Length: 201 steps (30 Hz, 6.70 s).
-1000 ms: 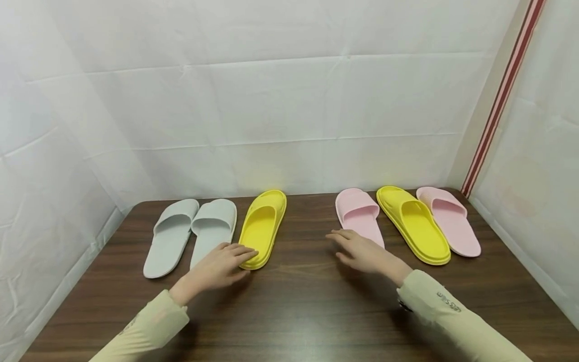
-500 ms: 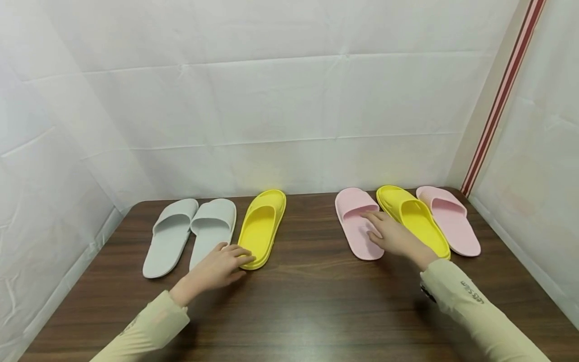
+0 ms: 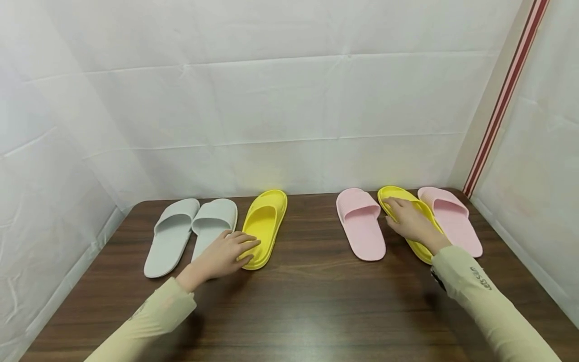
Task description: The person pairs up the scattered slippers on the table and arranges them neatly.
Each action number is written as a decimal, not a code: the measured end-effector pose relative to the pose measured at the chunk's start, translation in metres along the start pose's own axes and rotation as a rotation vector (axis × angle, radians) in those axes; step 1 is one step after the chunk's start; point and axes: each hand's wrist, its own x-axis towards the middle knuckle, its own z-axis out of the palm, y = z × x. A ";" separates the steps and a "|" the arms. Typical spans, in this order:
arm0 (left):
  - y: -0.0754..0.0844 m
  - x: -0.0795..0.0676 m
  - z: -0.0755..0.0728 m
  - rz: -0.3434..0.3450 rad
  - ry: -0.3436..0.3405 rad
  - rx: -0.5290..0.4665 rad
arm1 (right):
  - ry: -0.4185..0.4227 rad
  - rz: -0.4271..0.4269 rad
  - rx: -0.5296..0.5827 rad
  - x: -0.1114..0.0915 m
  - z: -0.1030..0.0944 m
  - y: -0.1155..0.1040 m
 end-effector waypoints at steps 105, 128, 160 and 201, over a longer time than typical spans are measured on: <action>-0.027 0.078 0.028 -0.149 -0.005 -0.055 | -0.244 0.156 -0.196 0.036 0.007 0.069; -0.026 0.078 0.026 -0.166 -0.022 -0.056 | -0.174 0.111 -0.335 0.033 0.009 0.057; -0.028 0.074 0.026 -0.169 -0.009 -0.057 | -0.329 0.170 -0.169 0.026 0.001 0.059; -0.026 0.075 0.025 -0.176 -0.041 -0.055 | 0.049 -0.196 -0.367 0.018 0.004 0.054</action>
